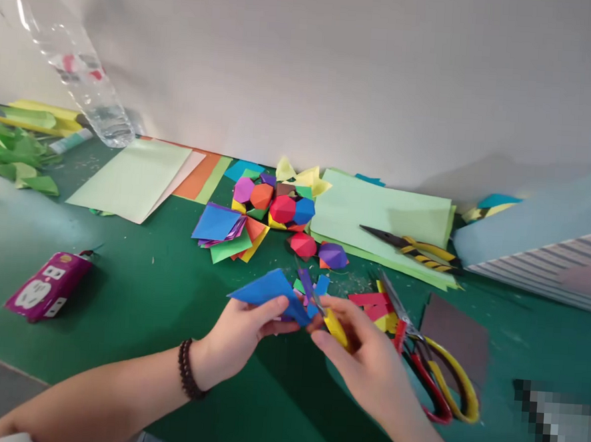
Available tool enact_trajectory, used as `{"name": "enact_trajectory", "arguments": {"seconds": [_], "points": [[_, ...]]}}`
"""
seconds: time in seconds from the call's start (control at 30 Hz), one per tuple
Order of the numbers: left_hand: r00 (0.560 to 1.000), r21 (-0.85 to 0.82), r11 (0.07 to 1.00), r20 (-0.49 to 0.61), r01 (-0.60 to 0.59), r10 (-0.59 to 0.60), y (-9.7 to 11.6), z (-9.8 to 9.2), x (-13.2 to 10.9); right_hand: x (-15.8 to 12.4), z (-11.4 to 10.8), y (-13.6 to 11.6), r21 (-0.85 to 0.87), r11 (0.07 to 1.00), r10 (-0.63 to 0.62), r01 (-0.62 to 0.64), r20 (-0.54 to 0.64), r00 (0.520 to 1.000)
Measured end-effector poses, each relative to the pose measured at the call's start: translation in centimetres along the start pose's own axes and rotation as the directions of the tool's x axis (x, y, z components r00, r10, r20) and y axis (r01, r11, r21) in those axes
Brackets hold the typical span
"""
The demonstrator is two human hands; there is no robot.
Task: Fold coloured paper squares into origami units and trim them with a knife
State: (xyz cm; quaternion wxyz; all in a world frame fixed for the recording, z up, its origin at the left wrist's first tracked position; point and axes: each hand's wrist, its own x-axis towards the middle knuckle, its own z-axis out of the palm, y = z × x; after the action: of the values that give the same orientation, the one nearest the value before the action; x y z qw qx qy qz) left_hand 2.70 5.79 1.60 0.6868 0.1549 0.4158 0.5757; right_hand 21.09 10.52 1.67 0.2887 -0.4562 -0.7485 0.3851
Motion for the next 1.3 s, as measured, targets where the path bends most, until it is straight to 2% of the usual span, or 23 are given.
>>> {"name": "enact_trajectory", "arguments": {"seconds": [0.07, 0.17, 0.23, 0.33, 0.7, 1.0, 1.3], "points": [[0.997, -0.049, 0.998, -0.067, -0.039, 0.036, 0.7, -0.5, 0.4, -0.2, -1.0, 0.5, -0.237, 0.949, -0.224, 0.207, -0.049, 0.973], [0.987, -0.099, 0.991, -0.136, -0.093, 0.079, 1.8, -1.3, 1.0, -0.1, -2.2, 1.0, -0.532, 0.718, -0.525, 0.449, 0.011, 0.851], [0.981, -0.097, 0.989, -0.168, -0.110, 0.092, 2.2, -1.6, 1.2, 0.1, -2.4, 0.9, -0.640, 0.567, -0.630, 0.519, 0.069, 0.773], [0.981, -0.086, 0.989, -0.162, -0.122, 0.107, 2.1, -1.8, 1.3, 0.3, -2.2, 0.5, -0.717, 0.451, -0.677, 0.532, 0.114, 0.727], [0.992, -0.018, 0.997, -0.103, -0.080, 0.078, 1.4, -1.1, 1.1, 0.3, -1.6, 0.8, -0.801, 0.392, -0.668, 0.452, 0.090, 0.739], [0.977, 0.018, 0.996, -0.194, -0.093, 0.094, 1.3, -1.0, 1.3, 0.2, -0.6, 0.0, -0.817, 0.397, -0.656, 0.419, 0.067, 0.752], [0.976, 0.051, 0.994, -0.191, -0.094, 0.102, 1.5, -1.3, 1.2, -0.1, -1.3, 0.2, -0.814, 0.419, -0.635, 0.403, 0.055, 0.771]]}}
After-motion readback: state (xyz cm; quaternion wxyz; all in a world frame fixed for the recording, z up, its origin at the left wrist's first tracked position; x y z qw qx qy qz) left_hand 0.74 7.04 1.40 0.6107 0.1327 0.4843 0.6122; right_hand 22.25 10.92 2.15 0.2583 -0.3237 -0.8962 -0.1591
